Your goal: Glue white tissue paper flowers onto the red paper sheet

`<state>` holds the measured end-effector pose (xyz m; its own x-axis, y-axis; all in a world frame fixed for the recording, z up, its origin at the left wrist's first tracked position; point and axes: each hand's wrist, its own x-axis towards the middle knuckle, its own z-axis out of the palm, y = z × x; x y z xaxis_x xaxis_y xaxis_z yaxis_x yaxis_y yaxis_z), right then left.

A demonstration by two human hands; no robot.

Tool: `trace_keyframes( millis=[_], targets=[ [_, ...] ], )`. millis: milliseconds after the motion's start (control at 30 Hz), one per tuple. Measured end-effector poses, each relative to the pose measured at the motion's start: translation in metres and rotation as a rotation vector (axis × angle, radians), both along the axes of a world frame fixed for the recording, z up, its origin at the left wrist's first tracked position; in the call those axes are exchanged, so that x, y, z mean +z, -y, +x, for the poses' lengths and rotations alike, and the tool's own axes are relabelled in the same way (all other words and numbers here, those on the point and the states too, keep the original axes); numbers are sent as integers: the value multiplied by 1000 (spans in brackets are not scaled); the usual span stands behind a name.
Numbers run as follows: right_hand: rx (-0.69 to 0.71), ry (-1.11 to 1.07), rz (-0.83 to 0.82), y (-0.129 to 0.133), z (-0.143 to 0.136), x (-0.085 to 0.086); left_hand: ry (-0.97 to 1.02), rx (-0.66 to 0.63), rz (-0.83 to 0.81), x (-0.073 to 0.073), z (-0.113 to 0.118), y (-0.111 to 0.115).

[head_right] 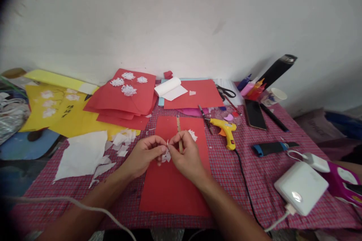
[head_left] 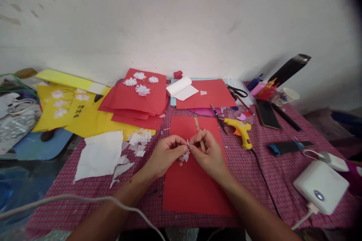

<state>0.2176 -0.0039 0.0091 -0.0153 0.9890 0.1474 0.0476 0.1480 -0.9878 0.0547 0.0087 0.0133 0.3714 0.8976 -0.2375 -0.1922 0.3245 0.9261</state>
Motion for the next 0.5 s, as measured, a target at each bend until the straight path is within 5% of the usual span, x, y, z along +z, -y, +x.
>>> trace_keyframes(
  millis=[500],
  targets=[
    [-25,248,84,3,2,-4,-106,2,46,-3,-1,-2]
  ],
)
